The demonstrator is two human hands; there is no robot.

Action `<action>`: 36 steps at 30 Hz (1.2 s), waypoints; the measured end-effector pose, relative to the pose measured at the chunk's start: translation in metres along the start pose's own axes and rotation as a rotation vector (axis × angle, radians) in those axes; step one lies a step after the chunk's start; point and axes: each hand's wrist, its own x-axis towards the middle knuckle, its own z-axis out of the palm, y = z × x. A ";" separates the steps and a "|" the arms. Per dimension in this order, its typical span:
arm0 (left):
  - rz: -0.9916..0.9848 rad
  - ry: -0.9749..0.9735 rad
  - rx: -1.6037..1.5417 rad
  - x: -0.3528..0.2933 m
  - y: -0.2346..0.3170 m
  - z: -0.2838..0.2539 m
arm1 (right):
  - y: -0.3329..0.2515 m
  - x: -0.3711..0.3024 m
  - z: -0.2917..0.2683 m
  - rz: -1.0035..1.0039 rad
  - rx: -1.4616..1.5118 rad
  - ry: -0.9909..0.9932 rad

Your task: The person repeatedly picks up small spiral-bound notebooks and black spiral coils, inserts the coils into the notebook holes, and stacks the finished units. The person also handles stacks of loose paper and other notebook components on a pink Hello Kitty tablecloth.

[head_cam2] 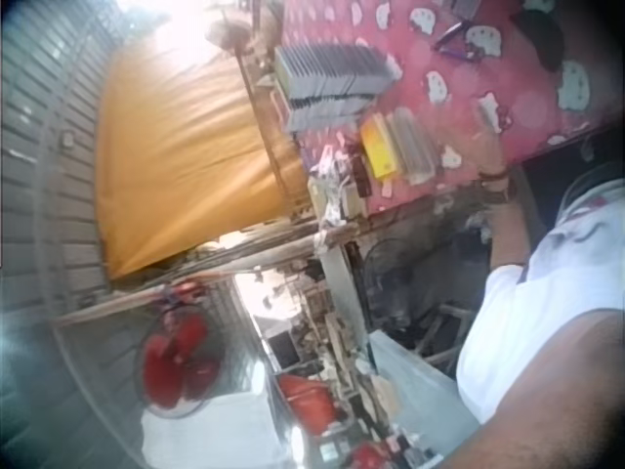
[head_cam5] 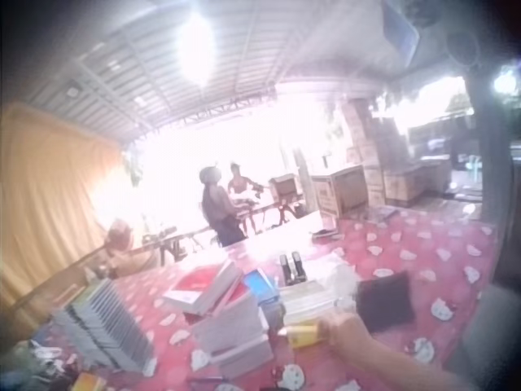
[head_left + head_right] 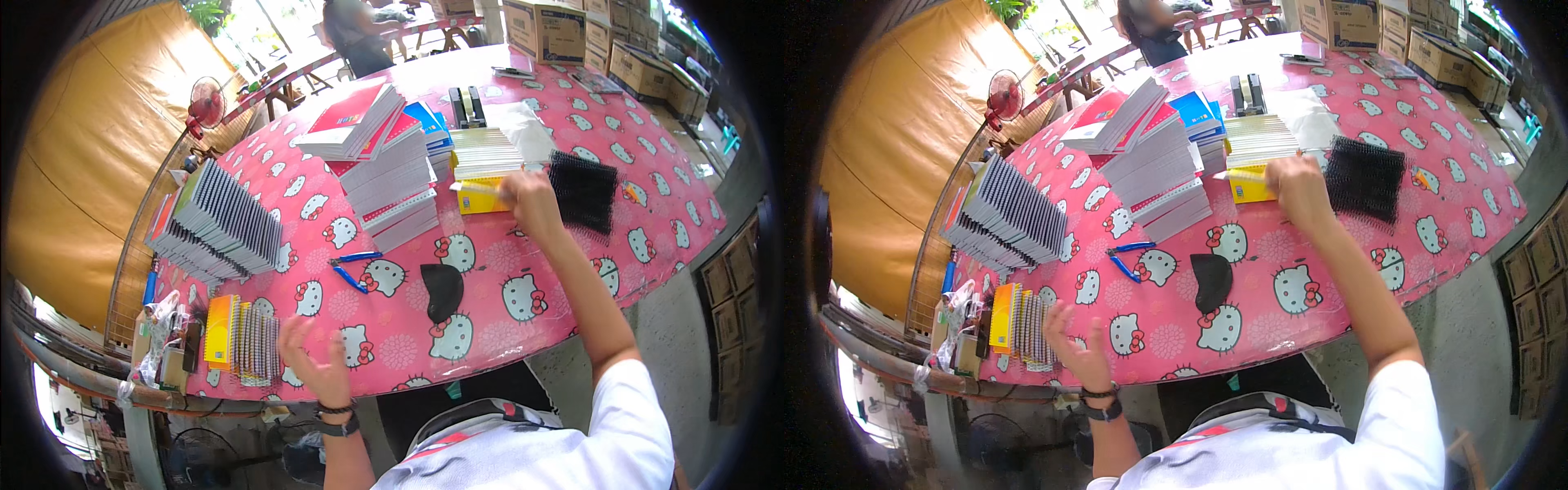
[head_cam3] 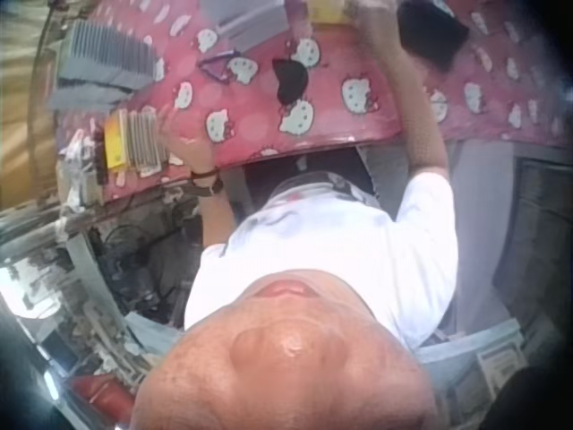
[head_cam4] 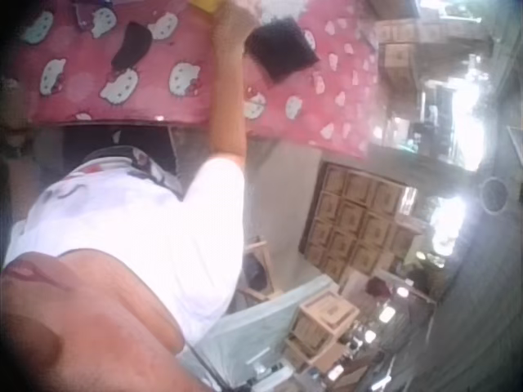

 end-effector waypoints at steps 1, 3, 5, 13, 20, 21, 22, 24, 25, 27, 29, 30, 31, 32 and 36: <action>-0.078 -0.050 -0.196 -0.009 0.017 0.010 | -0.019 -0.011 -0.017 -0.034 0.042 -0.067; -0.199 -0.166 -0.512 -0.033 0.059 0.034 | -0.065 -0.050 -0.049 -0.141 0.275 -0.214; -0.205 -0.341 -0.628 -0.018 0.069 0.045 | -0.111 -0.065 -0.051 -0.286 0.323 -0.333; -0.499 -0.455 -0.824 -0.058 0.012 0.048 | -0.141 -0.118 -0.013 0.413 1.092 -0.379; -0.521 -0.292 -0.958 -0.076 0.029 0.061 | -0.179 -0.130 0.007 0.588 1.194 -0.199; -0.552 -0.281 -0.979 -0.076 0.028 0.062 | -0.177 -0.129 0.010 0.540 1.142 -0.172; -0.583 -0.270 -1.000 -0.077 0.027 0.063 | -0.177 -0.128 0.009 0.588 1.154 -0.196; -0.608 -0.270 -1.026 -0.076 0.027 0.063 | -0.179 -0.125 0.008 0.687 1.181 -0.237; -0.603 -0.281 -1.030 -0.077 0.028 0.063 | -0.181 -0.124 0.009 0.661 1.180 -0.215; -0.614 -0.302 -1.052 -0.077 0.032 0.059 | -0.184 -0.125 0.010 0.625 1.172 -0.180; -0.646 -0.325 -1.089 -0.074 0.037 0.053 | -0.182 -0.128 0.010 0.651 1.176 -0.189; -0.650 -0.301 -1.038 -0.075 0.036 0.055 | -0.180 -0.131 0.009 0.668 1.176 -0.193; -0.651 -0.280 -0.988 -0.077 0.034 0.058 | -0.178 -0.132 0.009 0.640 1.167 -0.163; -0.649 -0.262 -0.939 -0.078 0.035 0.061 | -0.178 -0.132 0.010 0.612 1.156 -0.132; 0.087 -0.078 -0.128 -0.050 0.081 0.050 | -0.179 -0.127 0.011 0.660 1.185 -0.232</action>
